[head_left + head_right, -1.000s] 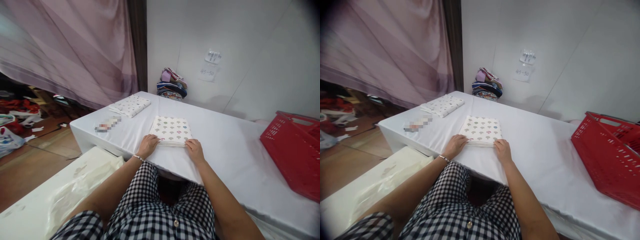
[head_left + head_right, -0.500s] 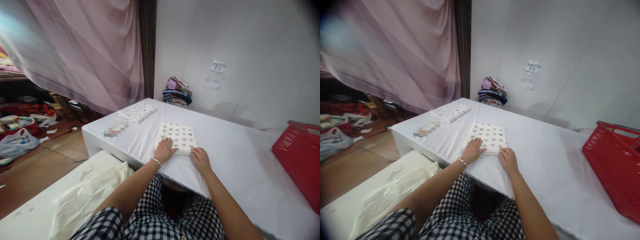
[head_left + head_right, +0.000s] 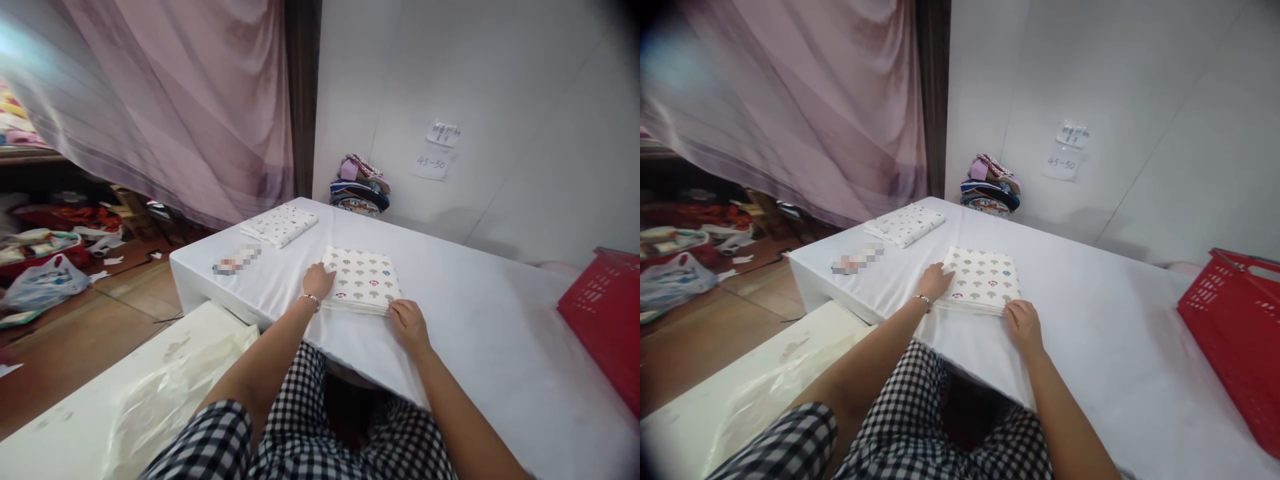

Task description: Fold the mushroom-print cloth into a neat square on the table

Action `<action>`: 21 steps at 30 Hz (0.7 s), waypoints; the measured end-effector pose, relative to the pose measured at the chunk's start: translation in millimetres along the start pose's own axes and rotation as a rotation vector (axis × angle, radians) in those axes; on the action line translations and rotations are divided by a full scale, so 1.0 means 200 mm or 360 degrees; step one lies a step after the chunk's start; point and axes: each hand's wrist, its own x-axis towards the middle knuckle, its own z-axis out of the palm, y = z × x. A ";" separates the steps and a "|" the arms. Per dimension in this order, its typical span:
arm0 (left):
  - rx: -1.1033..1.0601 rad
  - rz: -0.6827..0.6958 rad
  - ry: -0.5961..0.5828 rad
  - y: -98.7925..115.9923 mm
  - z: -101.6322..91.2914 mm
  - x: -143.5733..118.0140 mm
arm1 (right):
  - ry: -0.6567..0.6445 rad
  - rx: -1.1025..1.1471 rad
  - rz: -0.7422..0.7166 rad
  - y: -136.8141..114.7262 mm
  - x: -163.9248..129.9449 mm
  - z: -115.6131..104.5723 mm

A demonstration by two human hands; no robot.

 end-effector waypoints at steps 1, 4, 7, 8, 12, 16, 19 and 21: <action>-0.0005 -0.0069 -0.0063 0.02 0.00 0.02 | 0.0004 -0.0006 -0.0001 0.00 0.00 0.00; -0.0042 -0.0245 -0.0201 0.06 -0.01 0.07 | 0.0012 -0.0022 -0.0017 0.00 0.00 0.00; -0.0082 -0.0347 -0.0227 0.06 0.00 0.11 | 0.0011 -0.0017 -0.0021 0.01 0.00 0.00; -0.0083 -0.0353 -0.0215 0.05 0.00 0.11 | 0.0010 -0.0014 -0.0016 0.01 0.00 0.00; -0.0113 -0.0412 -0.0178 -0.02 0.03 0.14 | -0.0027 0.0004 0.0007 0.01 0.00 0.00; -0.0145 -0.0485 -0.0222 -0.09 0.06 0.15 | -0.0050 0.0035 0.0014 0.01 0.00 0.00; -0.0138 -0.0445 -0.0259 -0.11 0.06 0.16 | -0.0051 0.0044 0.0022 0.01 0.00 0.00; -0.0120 -0.0405 -0.0270 -0.10 0.05 0.18 | -0.0048 0.0033 0.0037 0.01 0.00 0.00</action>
